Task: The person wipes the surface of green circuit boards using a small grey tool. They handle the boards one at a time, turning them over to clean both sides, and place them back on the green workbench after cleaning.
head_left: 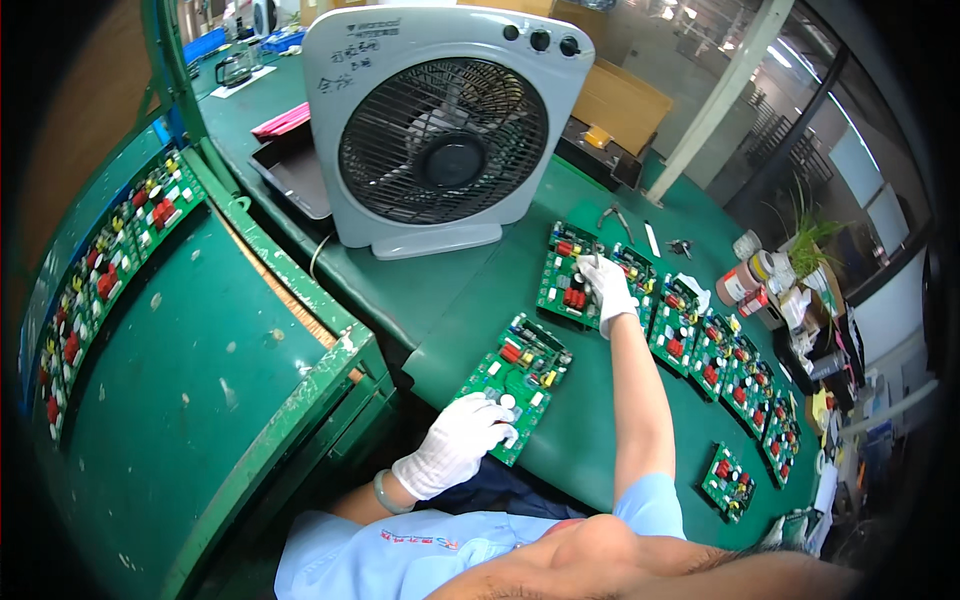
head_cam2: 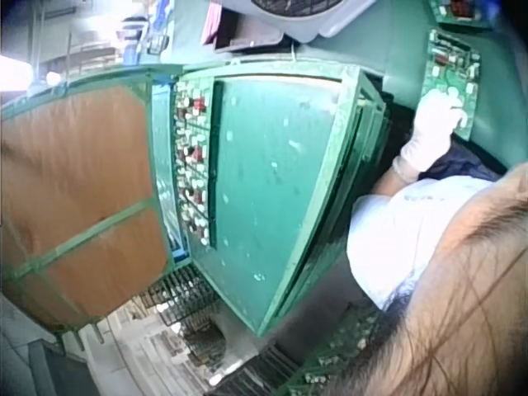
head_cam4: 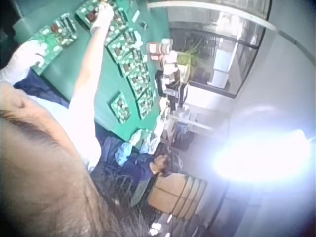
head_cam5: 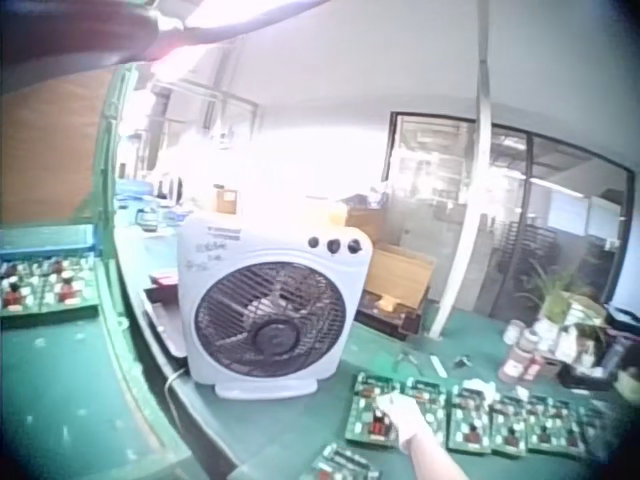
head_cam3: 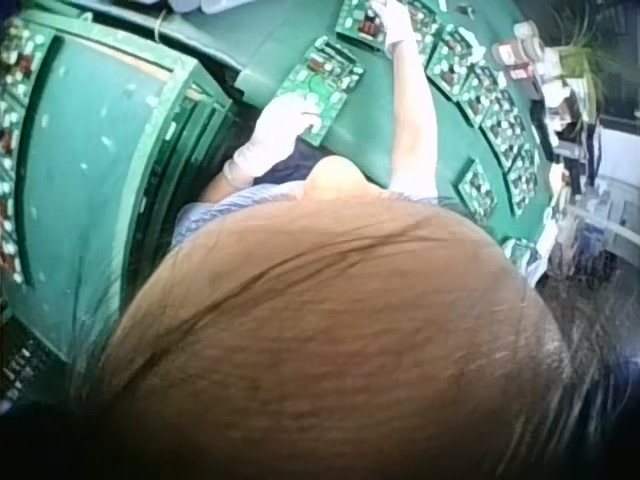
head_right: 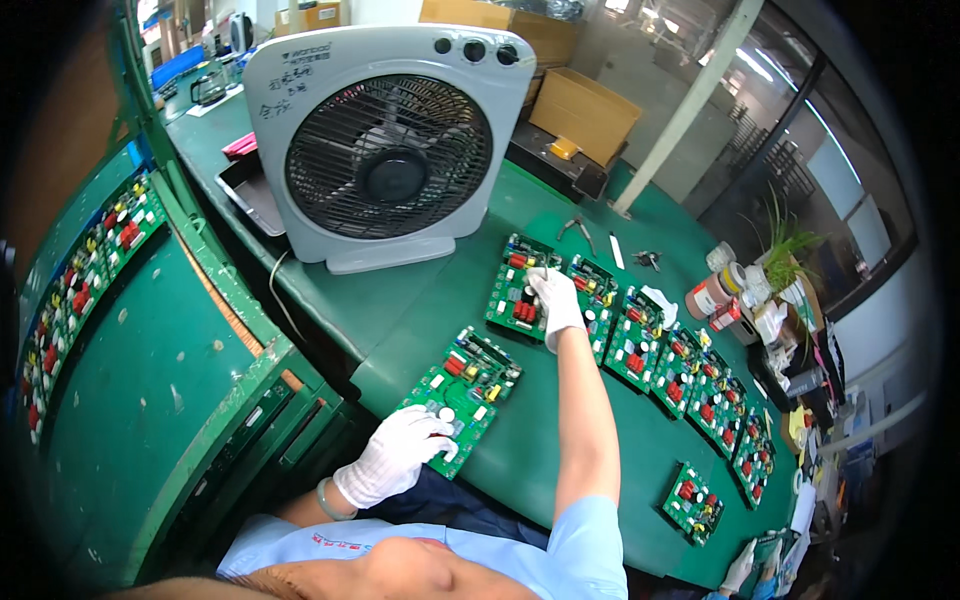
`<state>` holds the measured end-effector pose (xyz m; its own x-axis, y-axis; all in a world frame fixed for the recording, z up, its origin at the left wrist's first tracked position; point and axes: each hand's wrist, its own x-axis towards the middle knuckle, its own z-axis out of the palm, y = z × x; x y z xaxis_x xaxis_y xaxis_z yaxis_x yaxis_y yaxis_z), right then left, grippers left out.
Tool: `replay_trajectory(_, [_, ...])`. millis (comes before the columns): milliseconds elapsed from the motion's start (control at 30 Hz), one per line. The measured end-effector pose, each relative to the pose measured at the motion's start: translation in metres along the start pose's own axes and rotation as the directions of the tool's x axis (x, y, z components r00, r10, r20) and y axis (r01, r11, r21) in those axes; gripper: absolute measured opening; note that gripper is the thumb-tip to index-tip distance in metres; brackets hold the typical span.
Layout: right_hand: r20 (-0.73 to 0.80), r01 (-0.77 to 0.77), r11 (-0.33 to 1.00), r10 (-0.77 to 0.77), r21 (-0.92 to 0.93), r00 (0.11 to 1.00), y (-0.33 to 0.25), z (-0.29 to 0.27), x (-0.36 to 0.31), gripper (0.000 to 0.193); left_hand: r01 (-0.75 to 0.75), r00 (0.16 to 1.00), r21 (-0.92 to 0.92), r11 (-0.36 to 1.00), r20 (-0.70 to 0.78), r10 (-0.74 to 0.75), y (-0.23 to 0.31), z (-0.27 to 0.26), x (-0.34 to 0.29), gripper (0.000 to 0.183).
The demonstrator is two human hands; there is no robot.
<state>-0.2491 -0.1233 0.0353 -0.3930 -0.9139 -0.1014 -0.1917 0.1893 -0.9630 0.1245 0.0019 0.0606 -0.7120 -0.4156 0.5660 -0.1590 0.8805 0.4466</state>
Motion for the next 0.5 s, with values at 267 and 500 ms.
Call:
replay_trajectory(267, [-0.064,0.146,0.867,-0.132,0.477,0.989,-0.039,-0.024,-0.024,0.036,-0.014,0.999,0.047,0.999,0.047,0.012,-0.025,0.002,0.004,0.015])
replay_trajectory(500, [-0.123,0.270,0.832,-0.241,0.484,0.963,-0.103,-0.068,-0.178,0.036,0.132,0.975,-0.066,0.989,-0.169,-0.141,-0.077,0.011,0.029,0.009])
